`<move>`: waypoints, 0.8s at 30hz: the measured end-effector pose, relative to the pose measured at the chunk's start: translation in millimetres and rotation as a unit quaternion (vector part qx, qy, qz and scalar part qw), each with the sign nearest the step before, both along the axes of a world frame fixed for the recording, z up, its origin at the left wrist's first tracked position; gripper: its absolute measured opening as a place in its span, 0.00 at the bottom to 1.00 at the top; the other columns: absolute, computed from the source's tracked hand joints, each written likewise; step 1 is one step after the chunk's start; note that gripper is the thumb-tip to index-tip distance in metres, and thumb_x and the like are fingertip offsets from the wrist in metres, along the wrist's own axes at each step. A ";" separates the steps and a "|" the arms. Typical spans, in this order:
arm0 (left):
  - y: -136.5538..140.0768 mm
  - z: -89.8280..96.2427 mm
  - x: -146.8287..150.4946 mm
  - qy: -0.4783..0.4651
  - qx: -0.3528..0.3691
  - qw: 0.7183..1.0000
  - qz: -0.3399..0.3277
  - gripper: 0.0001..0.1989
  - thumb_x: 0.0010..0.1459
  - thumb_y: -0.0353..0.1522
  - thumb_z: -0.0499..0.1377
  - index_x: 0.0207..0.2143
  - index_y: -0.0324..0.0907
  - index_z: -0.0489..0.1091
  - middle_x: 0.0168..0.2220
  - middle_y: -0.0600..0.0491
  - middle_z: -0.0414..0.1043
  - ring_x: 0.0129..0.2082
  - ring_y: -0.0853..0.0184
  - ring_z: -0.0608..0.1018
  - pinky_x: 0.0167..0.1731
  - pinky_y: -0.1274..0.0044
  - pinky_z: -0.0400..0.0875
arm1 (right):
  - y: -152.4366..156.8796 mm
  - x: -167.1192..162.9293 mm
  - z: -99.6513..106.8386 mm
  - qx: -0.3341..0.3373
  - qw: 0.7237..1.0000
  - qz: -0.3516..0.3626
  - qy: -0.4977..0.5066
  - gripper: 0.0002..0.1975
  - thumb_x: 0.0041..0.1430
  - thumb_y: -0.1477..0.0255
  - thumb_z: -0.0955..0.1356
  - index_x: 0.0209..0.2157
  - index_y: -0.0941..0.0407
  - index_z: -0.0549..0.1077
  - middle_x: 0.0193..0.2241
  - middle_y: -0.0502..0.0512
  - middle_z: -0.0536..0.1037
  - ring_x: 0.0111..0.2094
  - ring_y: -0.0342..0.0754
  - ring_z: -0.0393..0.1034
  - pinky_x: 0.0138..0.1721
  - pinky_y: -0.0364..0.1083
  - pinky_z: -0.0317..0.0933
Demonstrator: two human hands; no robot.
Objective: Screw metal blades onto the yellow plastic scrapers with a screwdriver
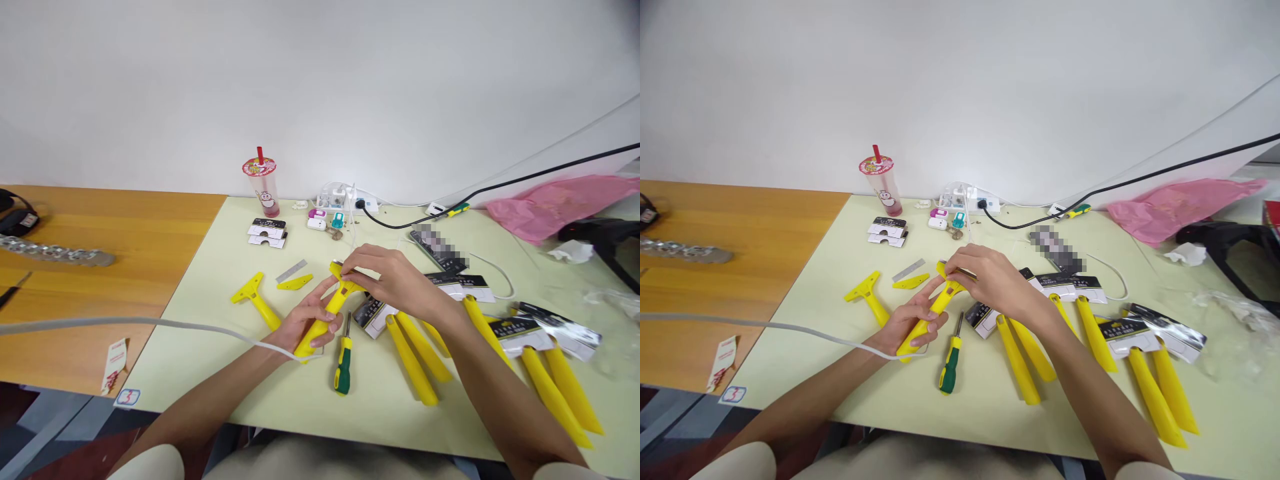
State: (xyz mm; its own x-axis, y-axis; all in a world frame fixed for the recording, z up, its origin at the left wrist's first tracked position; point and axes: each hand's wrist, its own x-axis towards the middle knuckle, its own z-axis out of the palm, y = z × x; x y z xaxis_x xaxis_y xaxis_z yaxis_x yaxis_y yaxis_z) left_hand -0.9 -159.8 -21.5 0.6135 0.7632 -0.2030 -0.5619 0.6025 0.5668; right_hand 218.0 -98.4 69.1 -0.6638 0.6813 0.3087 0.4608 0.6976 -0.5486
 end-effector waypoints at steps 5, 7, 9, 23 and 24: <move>-1.0 -1.3 0.6 0.003 0.007 1.000 0.008 0.42 0.51 0.23 0.67 0.68 0.50 0.68 0.47 0.50 0.76 0.21 0.75 0.71 0.09 0.85 0.52 | 0.8 -0.1 -3.9 0.031 0.999 0.000 -0.041 0.09 0.75 0.76 0.67 0.42 0.51 0.79 0.41 0.56 0.84 0.44 0.53 0.78 0.46 0.52 0.70; -1.5 -0.7 0.9 0.000 0.009 1.000 0.009 0.40 0.51 0.22 0.67 0.66 0.50 0.69 0.46 0.51 0.76 0.22 0.75 0.72 0.09 0.85 0.53 | 0.5 -0.6 -5.9 0.049 0.996 -0.001 -0.069 0.09 0.76 0.75 0.66 0.42 0.52 0.79 0.41 0.57 0.84 0.44 0.54 0.78 0.46 0.51 0.69; -2.0 0.4 1.3 -0.004 0.010 1.000 0.012 0.38 0.51 0.22 0.66 0.65 0.50 0.69 0.47 0.51 0.76 0.23 0.74 0.73 0.09 0.86 0.54 | 0.1 -1.3 -8.4 0.068 0.993 -0.006 -0.094 0.10 0.76 0.75 0.66 0.42 0.53 0.80 0.42 0.58 0.84 0.44 0.54 0.78 0.45 0.51 0.69; 0.2 -0.9 -1.9 -0.006 0.035 0.999 0.000 0.39 0.55 0.23 0.66 0.67 0.51 0.65 0.44 0.51 0.77 0.21 0.74 0.72 0.09 0.86 0.55 | -2.8 -3.9 -1.6 0.056 0.994 -0.019 -0.086 0.11 0.77 0.76 0.64 0.46 0.52 0.80 0.50 0.61 0.79 0.48 0.55 0.77 0.49 0.52 0.72; 0.5 -1.3 -2.3 -0.009 0.040 0.999 -0.003 0.38 0.56 0.23 0.66 0.67 0.51 0.65 0.43 0.52 0.77 0.20 0.74 0.72 0.09 0.86 0.55 | -3.2 -4.1 -0.6 0.050 0.995 -0.016 -0.084 0.12 0.77 0.76 0.64 0.46 0.53 0.80 0.50 0.61 0.79 0.49 0.55 0.77 0.50 0.53 0.73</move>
State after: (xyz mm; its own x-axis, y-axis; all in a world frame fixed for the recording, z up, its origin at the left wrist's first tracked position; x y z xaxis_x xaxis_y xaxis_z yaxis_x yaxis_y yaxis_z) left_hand -3.2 -159.3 -22.8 0.6211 0.7728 -0.1308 -0.5688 0.5592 0.6031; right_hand 213.9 -101.5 68.5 -0.6906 0.6742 0.2617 0.5630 0.7283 -0.3907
